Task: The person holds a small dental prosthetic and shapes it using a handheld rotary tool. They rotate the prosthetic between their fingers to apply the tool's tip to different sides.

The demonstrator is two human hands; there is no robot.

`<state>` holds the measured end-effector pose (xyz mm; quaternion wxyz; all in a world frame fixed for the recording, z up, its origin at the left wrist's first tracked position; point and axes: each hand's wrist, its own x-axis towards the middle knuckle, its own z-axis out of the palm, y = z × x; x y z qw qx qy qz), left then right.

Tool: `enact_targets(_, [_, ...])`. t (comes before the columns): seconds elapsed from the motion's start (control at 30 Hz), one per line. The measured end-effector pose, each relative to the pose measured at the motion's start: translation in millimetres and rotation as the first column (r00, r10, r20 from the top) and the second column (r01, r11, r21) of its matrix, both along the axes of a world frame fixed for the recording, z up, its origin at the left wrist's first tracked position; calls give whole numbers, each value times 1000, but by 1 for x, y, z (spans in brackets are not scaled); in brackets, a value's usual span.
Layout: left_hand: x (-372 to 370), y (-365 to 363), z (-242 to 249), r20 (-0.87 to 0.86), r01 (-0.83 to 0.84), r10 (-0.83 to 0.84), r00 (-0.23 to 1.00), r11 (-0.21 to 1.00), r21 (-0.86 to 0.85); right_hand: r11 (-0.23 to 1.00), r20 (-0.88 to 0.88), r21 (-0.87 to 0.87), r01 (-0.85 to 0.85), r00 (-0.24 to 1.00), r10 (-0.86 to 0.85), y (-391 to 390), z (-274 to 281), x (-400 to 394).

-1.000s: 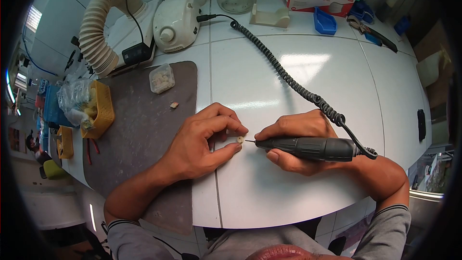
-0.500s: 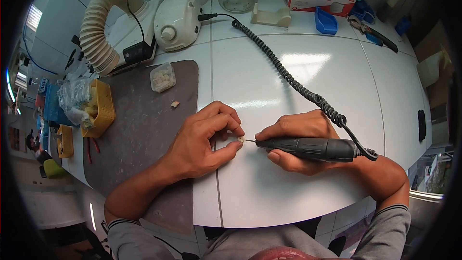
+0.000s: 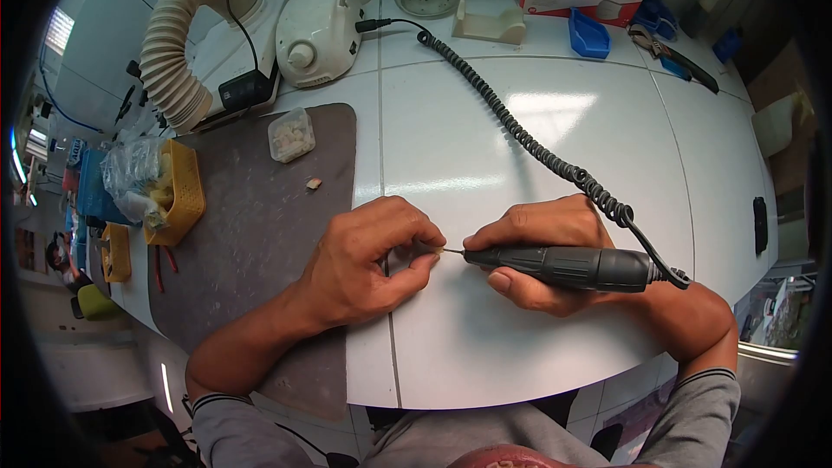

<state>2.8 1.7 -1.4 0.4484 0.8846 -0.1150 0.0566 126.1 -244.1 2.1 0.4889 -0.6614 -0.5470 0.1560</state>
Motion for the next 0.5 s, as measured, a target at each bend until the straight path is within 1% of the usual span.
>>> enact_targets(0.07, [1, 0, 0, 0, -2, 2, 1000, 1000, -9, 1000, 10, -2, 3, 1000, -3, 1, 1, 1])
enact_targets(0.17, [1, 1, 7, -75, -9, 9, 997, 1000, 4, 999, 20, -35, 17, 1000, -16, 0, -3, 0])
enact_targets(0.27, [2, 4, 5, -66, 8, -10, 998, 1000, -25, 999, 42, -31, 23, 999, -21, 0, -3, 0])
enact_targets(0.37, [1, 2, 12, -153, -14, 11, 988, 1000, -21, 999, 39, -39, 17, 999, -16, 1, -3, 1])
enact_targets(0.5, [0, 1, 11, -129, -17, 16, 992, 1000, -6, 999, 40, -30, 23, 999, -21, 2, -1, 0])
